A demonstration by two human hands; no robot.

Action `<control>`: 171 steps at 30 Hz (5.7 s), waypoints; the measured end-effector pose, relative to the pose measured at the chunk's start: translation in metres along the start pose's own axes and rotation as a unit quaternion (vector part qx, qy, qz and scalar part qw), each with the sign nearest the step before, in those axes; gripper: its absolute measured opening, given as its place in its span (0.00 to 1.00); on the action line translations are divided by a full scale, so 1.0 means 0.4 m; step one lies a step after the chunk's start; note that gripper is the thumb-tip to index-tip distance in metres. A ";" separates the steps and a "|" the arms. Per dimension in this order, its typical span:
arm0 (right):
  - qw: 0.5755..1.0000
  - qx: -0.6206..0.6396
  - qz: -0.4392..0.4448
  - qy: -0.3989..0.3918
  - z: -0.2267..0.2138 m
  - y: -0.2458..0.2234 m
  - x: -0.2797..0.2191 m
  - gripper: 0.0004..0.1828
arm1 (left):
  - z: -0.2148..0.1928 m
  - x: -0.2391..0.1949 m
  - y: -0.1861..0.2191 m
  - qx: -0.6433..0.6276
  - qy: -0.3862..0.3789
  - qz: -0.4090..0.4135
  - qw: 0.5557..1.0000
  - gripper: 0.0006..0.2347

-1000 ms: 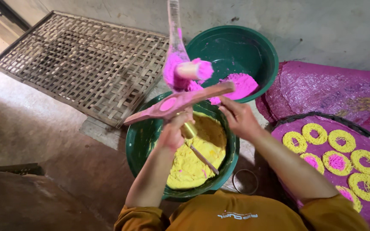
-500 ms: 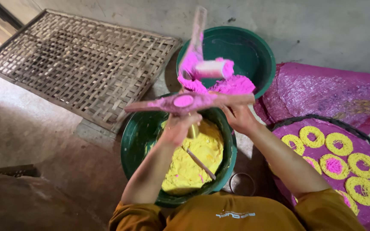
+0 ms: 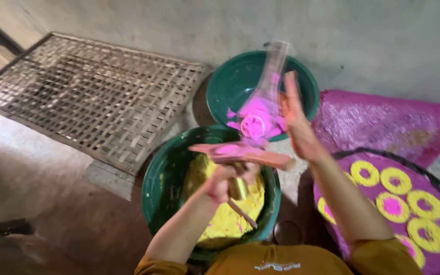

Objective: The person uses a wooden press to form yellow dough into ring shapes on a purple glittery mat, then fills the centers with pink dough. The finished pieces are arranged on a tray.

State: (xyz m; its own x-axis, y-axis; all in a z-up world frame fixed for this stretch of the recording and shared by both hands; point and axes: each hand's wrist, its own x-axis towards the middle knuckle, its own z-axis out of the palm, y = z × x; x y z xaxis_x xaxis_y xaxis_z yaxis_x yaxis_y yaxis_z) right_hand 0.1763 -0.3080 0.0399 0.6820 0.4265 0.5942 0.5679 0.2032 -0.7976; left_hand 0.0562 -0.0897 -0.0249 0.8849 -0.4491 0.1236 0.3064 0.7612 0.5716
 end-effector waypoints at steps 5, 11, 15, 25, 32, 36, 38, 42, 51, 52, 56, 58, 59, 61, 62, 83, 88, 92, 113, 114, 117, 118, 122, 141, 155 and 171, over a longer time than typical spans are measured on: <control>0.913 0.390 0.029 0.119 0.044 -0.195 -0.135 0.45 | 0.067 -0.002 -0.097 0.200 -0.057 -0.120 0.971 0.23; 0.983 -0.134 -0.122 0.002 -0.064 -0.381 -0.246 0.33 | 0.233 -0.025 0.003 0.578 -0.098 0.025 0.810 0.18; 0.925 -0.296 -0.217 -0.100 -0.043 -0.459 -0.322 0.24 | 0.330 -0.035 0.000 0.610 -0.102 -0.090 0.781 0.14; 0.940 -0.339 -0.020 0.006 -0.061 -0.494 -0.516 0.30 | 0.411 0.039 -0.253 0.623 -0.167 -0.172 0.744 0.14; 0.867 0.261 0.399 -0.148 -0.351 -0.457 -0.716 0.45 | 0.480 0.135 -0.338 0.696 -0.058 -0.064 0.713 0.19; 0.916 0.097 0.388 0.016 -0.440 -0.387 -0.971 0.42 | 0.430 0.107 -0.504 0.808 0.072 0.209 0.546 0.37; 0.906 0.041 0.403 0.124 -0.502 -0.387 -1.073 0.43 | 0.379 0.053 -0.613 0.782 0.181 0.191 0.565 0.44; 0.904 0.047 0.336 0.258 -0.604 -0.439 -1.154 0.40 | 0.300 -0.053 -0.840 0.441 0.310 -0.004 0.842 0.47; 0.933 0.093 0.175 0.300 -0.629 -0.505 -1.089 0.30 | 0.037 -0.012 -0.887 0.394 0.267 -0.116 0.872 0.40; 0.933 0.092 0.171 0.302 -0.620 -0.510 -1.098 0.28 | -0.027 0.007 -0.841 0.445 0.238 -0.130 0.853 0.38; 0.927 0.076 0.173 0.323 -0.594 -0.506 -1.114 0.30 | -0.180 0.120 -0.757 0.425 0.329 -0.085 0.839 0.33; 0.921 0.083 0.178 0.337 -0.588 -0.501 -1.115 0.31 | -0.185 0.135 -0.750 0.352 0.339 -0.072 0.869 0.31; 0.919 0.081 0.183 0.339 -0.585 -0.501 -1.117 0.31 | -0.168 0.120 -0.762 0.317 0.333 -0.059 0.886 0.30; 0.917 0.080 0.194 0.340 -0.564 -0.494 -1.117 0.30 | -0.120 0.090 -0.781 0.280 0.340 -0.070 0.895 0.28; 0.912 0.075 0.209 0.344 -0.559 -0.495 -1.117 0.31 | -0.091 0.074 -0.798 0.277 0.351 -0.094 0.889 0.27; 0.882 0.049 0.420 0.208 -0.615 -0.389 -1.051 0.38 | 0.037 0.535 -0.641 0.862 0.179 -0.137 0.455 0.24; 0.839 0.241 0.488 -0.022 -0.640 -0.368 -1.004 0.52 | 0.242 0.486 -0.633 -0.034 -0.062 0.022 0.997 0.33; 0.735 0.348 0.576 -0.081 -0.646 -0.366 -0.931 0.54 | 0.339 0.407 -0.611 -0.226 -0.195 -0.002 0.954 0.35; 0.780 0.035 0.611 -0.130 -0.658 -0.242 -0.775 0.44 | 0.105 0.520 -0.692 -0.289 -0.106 0.115 0.944 0.06; 0.762 0.001 0.632 -0.139 -0.669 -0.241 -0.777 0.45 | 0.111 0.519 -0.696 -0.290 -0.103 0.121 0.944 0.07; 0.747 -0.105 0.641 -0.140 -0.687 -0.224 -0.783 0.46 | 0.143 0.527 -0.687 -0.279 -0.101 0.130 0.946 0.08; 0.748 -0.141 0.634 -0.135 -0.686 -0.216 -0.789 0.45 | 0.155 0.533 -0.673 -0.265 -0.107 0.129 0.950 0.09; 0.855 0.106 0.496 -0.108 -0.623 -0.183 -0.834 0.46 | 0.199 0.511 -0.583 -0.128 -0.163 0.138 0.969 0.15; 0.901 0.248 0.303 0.185 -0.609 -0.410 -1.005 0.54 | 0.052 0.016 -0.921 0.042 0.407 -0.028 0.912 0.25; 0.918 0.193 0.267 0.222 -0.599 -0.457 -1.086 0.53 | -0.103 0.132 -0.830 -0.028 0.225 -0.093 0.970 0.22; 0.816 0.126 0.564 0.025 -0.592 -0.396 -0.999 0.42 | 0.167 0.181 -0.668 0.079 0.065 0.137 0.985 0.31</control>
State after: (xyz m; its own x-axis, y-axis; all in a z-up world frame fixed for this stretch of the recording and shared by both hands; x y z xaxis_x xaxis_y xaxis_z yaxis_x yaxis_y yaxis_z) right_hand -0.0771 -0.7193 -0.0466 0.7269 0.4314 -0.5343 -0.5426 -0.1162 -0.8319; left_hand 0.0151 -0.3570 -0.1143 0.9672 -0.1661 0.1922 0.0008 0.7586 0.6516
